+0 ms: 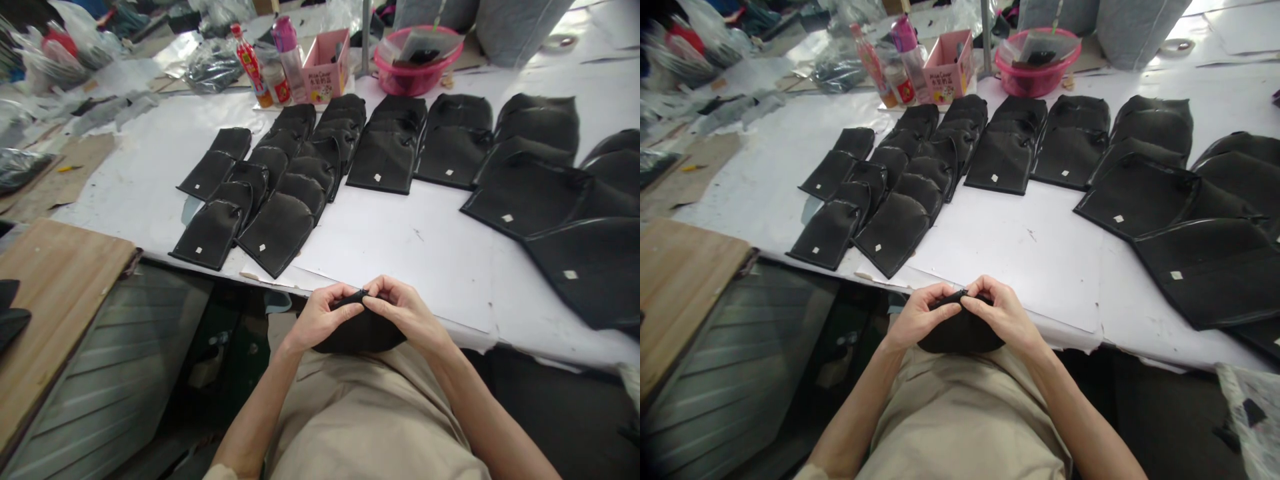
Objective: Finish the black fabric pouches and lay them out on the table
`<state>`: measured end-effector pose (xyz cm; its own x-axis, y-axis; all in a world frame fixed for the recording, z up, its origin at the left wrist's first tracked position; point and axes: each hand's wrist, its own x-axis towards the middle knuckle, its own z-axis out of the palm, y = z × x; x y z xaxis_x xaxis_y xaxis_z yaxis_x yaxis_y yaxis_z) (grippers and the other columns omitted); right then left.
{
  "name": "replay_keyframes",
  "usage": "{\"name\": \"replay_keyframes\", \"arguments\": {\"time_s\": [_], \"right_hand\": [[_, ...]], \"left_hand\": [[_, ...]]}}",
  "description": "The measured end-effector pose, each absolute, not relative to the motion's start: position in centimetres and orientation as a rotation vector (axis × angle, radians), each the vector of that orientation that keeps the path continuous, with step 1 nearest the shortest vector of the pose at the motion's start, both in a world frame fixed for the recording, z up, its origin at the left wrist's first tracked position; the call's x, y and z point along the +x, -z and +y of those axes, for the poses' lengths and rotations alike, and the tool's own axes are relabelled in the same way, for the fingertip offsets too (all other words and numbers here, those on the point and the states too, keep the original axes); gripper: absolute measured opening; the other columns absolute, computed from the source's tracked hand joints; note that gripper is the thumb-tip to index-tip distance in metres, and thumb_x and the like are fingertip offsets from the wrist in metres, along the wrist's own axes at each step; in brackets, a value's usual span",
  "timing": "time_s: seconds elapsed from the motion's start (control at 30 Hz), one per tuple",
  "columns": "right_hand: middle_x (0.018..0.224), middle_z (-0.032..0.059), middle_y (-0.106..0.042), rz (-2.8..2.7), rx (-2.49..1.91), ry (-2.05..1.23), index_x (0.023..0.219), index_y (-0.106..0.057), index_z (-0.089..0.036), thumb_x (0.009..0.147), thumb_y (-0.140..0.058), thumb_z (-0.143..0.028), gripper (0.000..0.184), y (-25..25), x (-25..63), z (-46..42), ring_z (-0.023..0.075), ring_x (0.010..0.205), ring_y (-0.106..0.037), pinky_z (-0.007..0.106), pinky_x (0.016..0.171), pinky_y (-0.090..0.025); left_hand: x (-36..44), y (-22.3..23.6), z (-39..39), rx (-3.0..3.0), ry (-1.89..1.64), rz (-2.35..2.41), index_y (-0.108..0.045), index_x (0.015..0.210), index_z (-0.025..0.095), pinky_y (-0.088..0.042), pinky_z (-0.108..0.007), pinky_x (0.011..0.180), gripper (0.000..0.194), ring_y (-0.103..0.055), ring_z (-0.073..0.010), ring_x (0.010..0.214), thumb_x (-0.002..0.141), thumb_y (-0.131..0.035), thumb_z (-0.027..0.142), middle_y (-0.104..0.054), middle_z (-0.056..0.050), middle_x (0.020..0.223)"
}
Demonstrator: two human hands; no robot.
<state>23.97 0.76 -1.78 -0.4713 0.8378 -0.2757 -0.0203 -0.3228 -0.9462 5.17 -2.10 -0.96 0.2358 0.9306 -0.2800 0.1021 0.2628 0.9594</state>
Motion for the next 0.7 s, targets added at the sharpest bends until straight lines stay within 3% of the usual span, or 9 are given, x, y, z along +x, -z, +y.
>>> {"name": "replay_keyframes", "arguments": {"time_s": [0.27, 0.5, 0.7], "right_hand": [[0.075, 0.0001, -0.058, -1.268, -1.117, -1.91, 0.078, -0.057, -0.017, 0.081, -0.071, -0.044, 0.03, 1.69, 23.96, 0.85, 0.0116, 0.064, -0.048, 0.023, 0.056, -0.036], [0.077, 0.001, -0.058, -1.463, -1.046, -1.766, 0.079, -0.059, -0.017, 0.086, -0.065, -0.039, 0.024, 1.45, 23.92, 0.79, 0.014, 0.072, -0.051, 0.026, 0.066, -0.041], [0.076, 0.0005, -0.06, -1.583, -1.055, -1.603, 0.079, -0.058, -0.019, 0.089, -0.061, -0.033, 0.018, 1.53, 23.12, 0.39, 0.0151, 0.073, -0.054, 0.027, 0.068, -0.042]], "left_hand": [[4.98, 1.1, -2.28, 1.102, -0.8, 1.214, -0.065, 0.078, 0.014, -0.039, -0.021, 0.062, 0.027, -0.05, -0.0117, 0.065, 0.081, -0.069, 0.04, -0.059, 0.0, 0.072], [4.35, 1.54, -2.7, 1.253, -0.776, 1.282, -0.064, 0.075, 0.015, -0.037, -0.021, 0.06, 0.03, -0.046, -0.0111, 0.062, 0.088, -0.06, 0.042, -0.056, 0.001, 0.066], [4.22, 0.93, -3.03, 1.511, -0.762, 1.399, -0.069, 0.094, 0.018, -0.041, -0.023, 0.07, 0.025, -0.058, -0.0159, 0.074, 0.089, -0.06, 0.041, -0.068, -0.002, 0.082]]}}
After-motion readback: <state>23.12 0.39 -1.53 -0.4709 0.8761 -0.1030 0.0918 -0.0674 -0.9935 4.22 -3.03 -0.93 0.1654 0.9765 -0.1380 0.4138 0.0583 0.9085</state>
